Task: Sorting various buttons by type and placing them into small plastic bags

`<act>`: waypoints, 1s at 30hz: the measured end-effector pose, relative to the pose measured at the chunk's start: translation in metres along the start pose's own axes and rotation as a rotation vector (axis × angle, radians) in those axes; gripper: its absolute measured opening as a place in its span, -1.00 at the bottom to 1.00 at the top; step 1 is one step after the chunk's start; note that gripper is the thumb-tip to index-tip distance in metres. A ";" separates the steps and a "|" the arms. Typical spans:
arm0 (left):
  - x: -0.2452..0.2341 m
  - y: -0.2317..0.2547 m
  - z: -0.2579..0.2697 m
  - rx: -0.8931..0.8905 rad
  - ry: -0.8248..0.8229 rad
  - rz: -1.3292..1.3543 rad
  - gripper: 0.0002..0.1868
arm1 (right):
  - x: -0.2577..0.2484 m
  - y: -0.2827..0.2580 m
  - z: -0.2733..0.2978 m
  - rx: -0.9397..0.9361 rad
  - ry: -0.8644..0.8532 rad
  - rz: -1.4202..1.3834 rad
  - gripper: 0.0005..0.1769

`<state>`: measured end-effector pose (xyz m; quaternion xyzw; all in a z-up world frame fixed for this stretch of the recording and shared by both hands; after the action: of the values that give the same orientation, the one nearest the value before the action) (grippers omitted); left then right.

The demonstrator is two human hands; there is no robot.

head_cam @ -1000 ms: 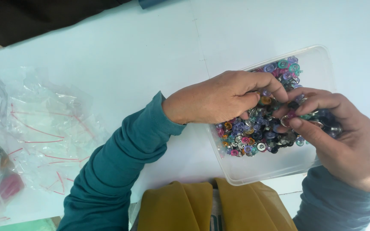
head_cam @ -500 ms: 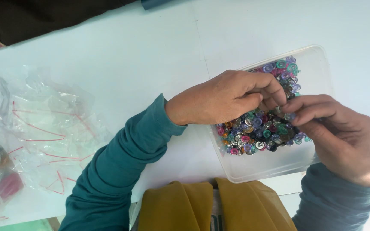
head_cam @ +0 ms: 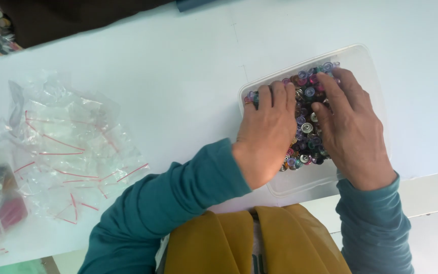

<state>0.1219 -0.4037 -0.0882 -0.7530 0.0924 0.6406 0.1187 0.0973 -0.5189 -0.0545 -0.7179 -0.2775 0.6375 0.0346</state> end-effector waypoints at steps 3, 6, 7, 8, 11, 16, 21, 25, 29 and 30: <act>-0.001 0.011 -0.002 -0.122 0.030 -0.164 -0.46 | 0.005 0.001 0.003 0.067 -0.072 -0.092 -0.51; 0.024 0.029 -0.003 0.171 0.033 -0.231 -0.51 | 0.009 0.009 0.004 0.231 -0.169 -0.230 -0.47; 0.027 0.026 -0.003 0.171 0.042 -0.230 -0.51 | 0.008 0.012 0.004 0.228 -0.163 -0.224 -0.47; 0.029 0.027 -0.002 0.222 0.050 -0.130 -0.59 | 0.008 0.012 0.004 0.220 -0.169 -0.271 -0.49; 0.021 0.009 -0.011 0.221 -0.360 0.399 -0.56 | 0.005 0.011 0.007 0.313 -0.196 -0.346 -0.45; 0.019 -0.002 -0.025 0.253 -0.809 0.986 -0.40 | -0.007 0.008 0.018 0.487 -0.098 -0.523 -0.54; 0.002 -0.021 -0.024 0.336 -0.914 1.400 -0.42 | 0.005 0.029 0.031 0.390 0.106 -0.800 -0.56; 0.000 -0.021 -0.025 0.326 -0.947 1.461 -0.41 | -0.002 0.021 0.029 0.346 0.179 -0.916 -0.60; 0.006 -0.019 -0.029 0.272 -0.993 1.699 -0.49 | -0.001 0.021 0.032 0.399 0.241 -1.035 -0.63; 0.015 -0.016 -0.030 0.246 -1.011 1.759 -0.62 | 0.003 0.027 0.035 0.370 0.243 -1.065 -0.63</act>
<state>0.1573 -0.3971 -0.0972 -0.0426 0.6167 0.7297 -0.2922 0.0745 -0.5508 -0.0749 -0.5294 -0.4787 0.4830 0.5072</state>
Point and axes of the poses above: each hand's wrist, its own z-axis away from the middle knuckle, its own x-axis out of the palm, y = z × x, the point moved 6 cm from there along -z, towards the middle knuckle, and after that the axes turned 14 degrees about -x, right-handed, at the moved point
